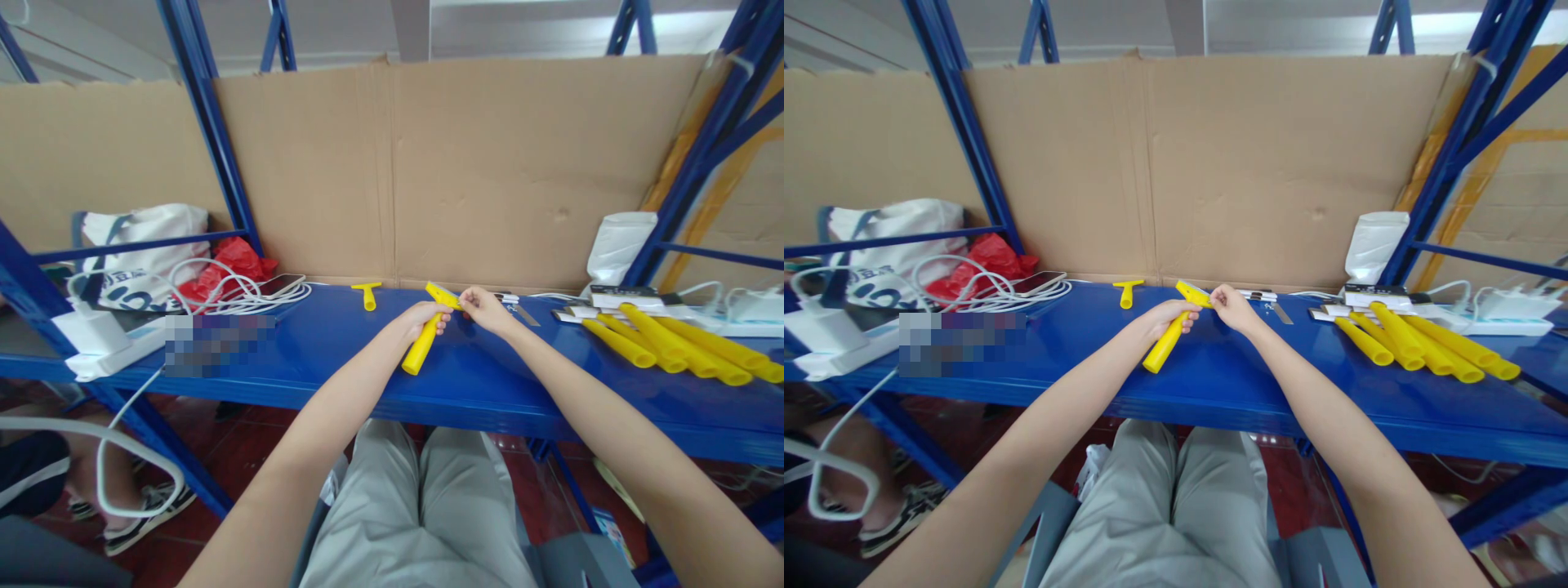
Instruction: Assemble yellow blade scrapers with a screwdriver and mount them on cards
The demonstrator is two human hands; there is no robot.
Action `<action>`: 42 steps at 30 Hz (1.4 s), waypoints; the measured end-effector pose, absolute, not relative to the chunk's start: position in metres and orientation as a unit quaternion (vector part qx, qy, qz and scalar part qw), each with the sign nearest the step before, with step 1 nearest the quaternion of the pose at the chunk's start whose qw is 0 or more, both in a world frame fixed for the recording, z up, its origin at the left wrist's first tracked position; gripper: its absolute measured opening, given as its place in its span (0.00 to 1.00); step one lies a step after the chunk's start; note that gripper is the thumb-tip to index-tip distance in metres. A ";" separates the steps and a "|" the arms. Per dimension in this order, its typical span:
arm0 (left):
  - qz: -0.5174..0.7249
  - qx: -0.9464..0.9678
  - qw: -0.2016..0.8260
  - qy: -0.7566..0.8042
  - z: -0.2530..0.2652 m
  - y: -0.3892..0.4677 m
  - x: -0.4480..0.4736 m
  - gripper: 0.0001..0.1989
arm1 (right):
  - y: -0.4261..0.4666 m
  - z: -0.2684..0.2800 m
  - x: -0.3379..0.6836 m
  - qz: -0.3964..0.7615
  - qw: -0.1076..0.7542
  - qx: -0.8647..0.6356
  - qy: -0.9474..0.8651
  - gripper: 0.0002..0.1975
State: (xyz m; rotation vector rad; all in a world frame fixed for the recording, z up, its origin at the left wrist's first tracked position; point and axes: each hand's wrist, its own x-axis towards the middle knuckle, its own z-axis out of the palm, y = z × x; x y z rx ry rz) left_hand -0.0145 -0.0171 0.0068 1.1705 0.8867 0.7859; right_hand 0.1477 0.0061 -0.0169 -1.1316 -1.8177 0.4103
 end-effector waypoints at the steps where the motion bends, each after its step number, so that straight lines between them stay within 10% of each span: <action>1: 0.350 0.519 0.674 0.391 0.007 -0.017 -0.015 0.10 | 0.006 -0.017 0.147 0.167 0.470 -0.470 -0.729 0.01; 42: 0.343 0.502 0.708 0.358 0.007 -0.018 -0.012 0.09 | 0.003 -0.015 0.150 0.432 0.543 -0.379 -0.612 0.10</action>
